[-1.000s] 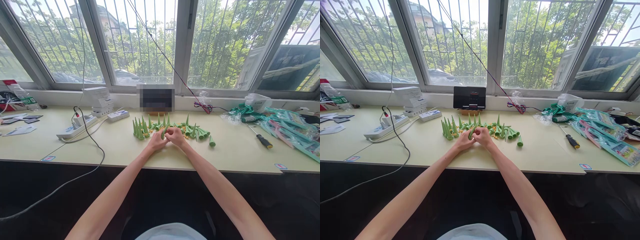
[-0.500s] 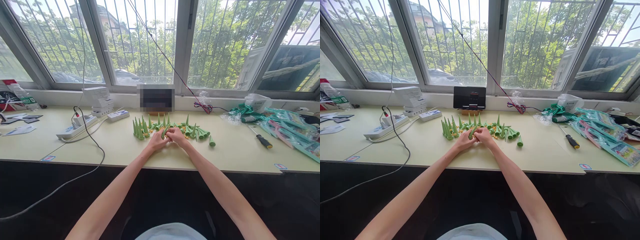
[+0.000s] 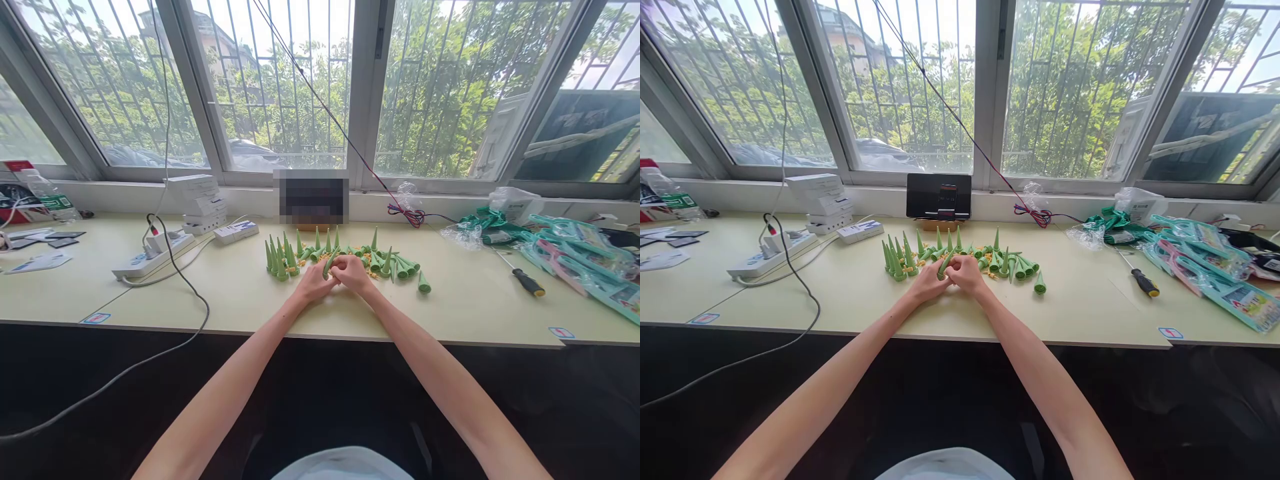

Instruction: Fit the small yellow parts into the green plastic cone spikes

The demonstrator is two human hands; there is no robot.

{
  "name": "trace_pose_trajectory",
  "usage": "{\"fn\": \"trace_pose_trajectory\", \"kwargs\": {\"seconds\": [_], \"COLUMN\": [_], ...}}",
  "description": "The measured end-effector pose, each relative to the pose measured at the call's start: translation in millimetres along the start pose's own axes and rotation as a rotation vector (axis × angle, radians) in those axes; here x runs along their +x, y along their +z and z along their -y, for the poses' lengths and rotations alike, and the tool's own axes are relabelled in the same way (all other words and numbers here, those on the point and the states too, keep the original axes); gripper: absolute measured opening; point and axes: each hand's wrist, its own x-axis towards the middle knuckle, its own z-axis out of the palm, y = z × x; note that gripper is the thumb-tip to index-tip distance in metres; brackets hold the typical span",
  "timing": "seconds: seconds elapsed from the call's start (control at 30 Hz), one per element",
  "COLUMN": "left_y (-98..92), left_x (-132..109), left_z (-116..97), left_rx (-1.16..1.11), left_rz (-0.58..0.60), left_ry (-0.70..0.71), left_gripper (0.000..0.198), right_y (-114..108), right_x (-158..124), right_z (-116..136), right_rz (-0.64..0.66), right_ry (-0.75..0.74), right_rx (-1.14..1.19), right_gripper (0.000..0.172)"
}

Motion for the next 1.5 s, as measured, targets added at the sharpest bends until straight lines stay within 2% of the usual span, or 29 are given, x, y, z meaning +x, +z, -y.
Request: {"fn": "trace_pose_trajectory", "kwargs": {"seconds": [0.27, 0.67, 0.93, 1.2, 1.5], "left_y": [1.1, -1.1, -1.1, 0.1, -0.1], "left_x": [0, 0, 0, 0, -1], "left_z": [1, -5, -5, -4, -3], "left_rx": [-0.008, -0.012, -0.004, 0.055, 0.025], "left_rz": [-0.005, -0.006, -0.008, -0.008, -0.020], "left_ry": [-0.014, 0.005, 0.002, -0.008, 0.005], "left_gripper": [0.022, 0.022, 0.017, 0.017, 0.015], "right_y": [0, 0, -1, 0, -2], "right_x": [0, 0, 5, 6, 3], "right_z": [1, 0, -5, -8, -3], "right_rz": [-0.039, 0.003, 0.072, 0.129, 0.122], "right_ry": [0.013, 0.075, 0.266, 0.452, 0.317], "right_rx": [-0.050, 0.035, 0.329, 0.456, 0.275], "right_gripper": [0.006, 0.011, 0.013, 0.015, 0.011]}}
